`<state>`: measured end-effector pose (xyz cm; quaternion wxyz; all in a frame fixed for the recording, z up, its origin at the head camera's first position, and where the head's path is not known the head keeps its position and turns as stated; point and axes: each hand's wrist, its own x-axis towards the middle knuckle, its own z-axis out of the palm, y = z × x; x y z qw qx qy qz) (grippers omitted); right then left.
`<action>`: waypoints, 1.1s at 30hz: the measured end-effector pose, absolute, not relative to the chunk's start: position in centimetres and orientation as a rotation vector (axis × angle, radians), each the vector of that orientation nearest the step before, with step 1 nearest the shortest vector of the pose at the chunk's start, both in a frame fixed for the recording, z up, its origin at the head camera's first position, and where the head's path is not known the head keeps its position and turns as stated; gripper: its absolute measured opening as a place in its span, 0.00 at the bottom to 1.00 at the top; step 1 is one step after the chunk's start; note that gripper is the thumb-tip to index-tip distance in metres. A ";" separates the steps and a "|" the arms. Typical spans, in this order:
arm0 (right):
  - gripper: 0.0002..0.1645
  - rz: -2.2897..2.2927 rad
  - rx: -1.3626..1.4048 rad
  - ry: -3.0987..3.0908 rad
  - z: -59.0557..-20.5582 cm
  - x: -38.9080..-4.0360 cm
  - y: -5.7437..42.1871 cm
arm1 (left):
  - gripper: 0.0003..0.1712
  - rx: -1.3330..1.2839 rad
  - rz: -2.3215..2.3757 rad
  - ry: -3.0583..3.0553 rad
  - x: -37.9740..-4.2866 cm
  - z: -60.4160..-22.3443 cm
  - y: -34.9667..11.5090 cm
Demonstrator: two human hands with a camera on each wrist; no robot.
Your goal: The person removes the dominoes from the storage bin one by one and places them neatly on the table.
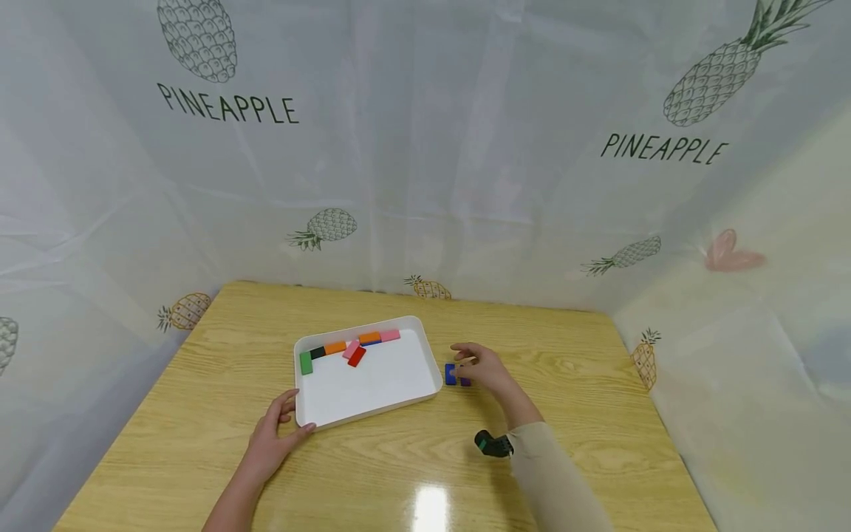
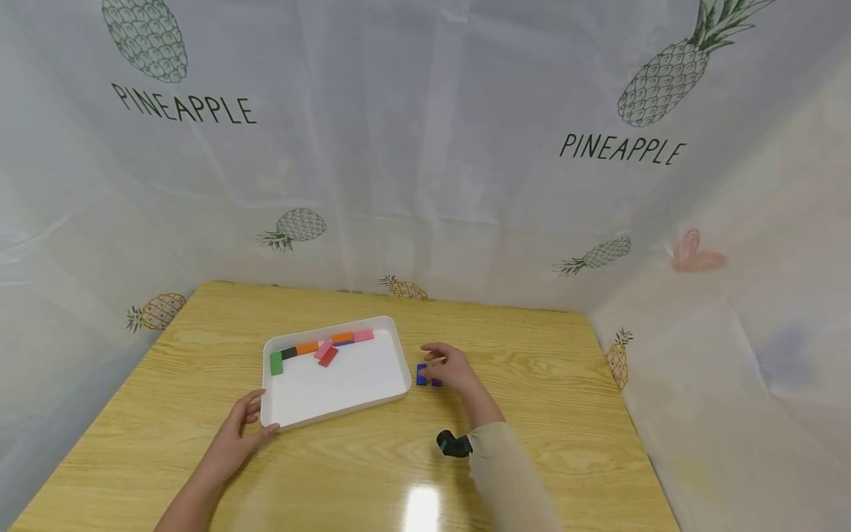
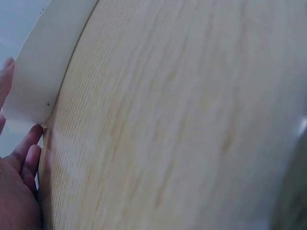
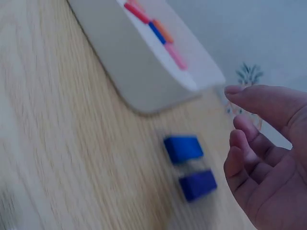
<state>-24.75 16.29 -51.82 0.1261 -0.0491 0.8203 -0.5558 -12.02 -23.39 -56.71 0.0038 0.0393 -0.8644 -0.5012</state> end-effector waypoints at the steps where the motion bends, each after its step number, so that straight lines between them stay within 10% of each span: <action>1: 0.30 -1.616 -0.163 2.389 -51.6 -24.7 15.9 | 0.44 0.119 -1.564 -2.709 -12.0 -56.7 -23.4; 33: 0.33 -1.510 -0.331 2.381 -53.0 -26.7 4.4 | 0.44 0.147 -1.585 -2.714 -12.3 -56.6 -23.4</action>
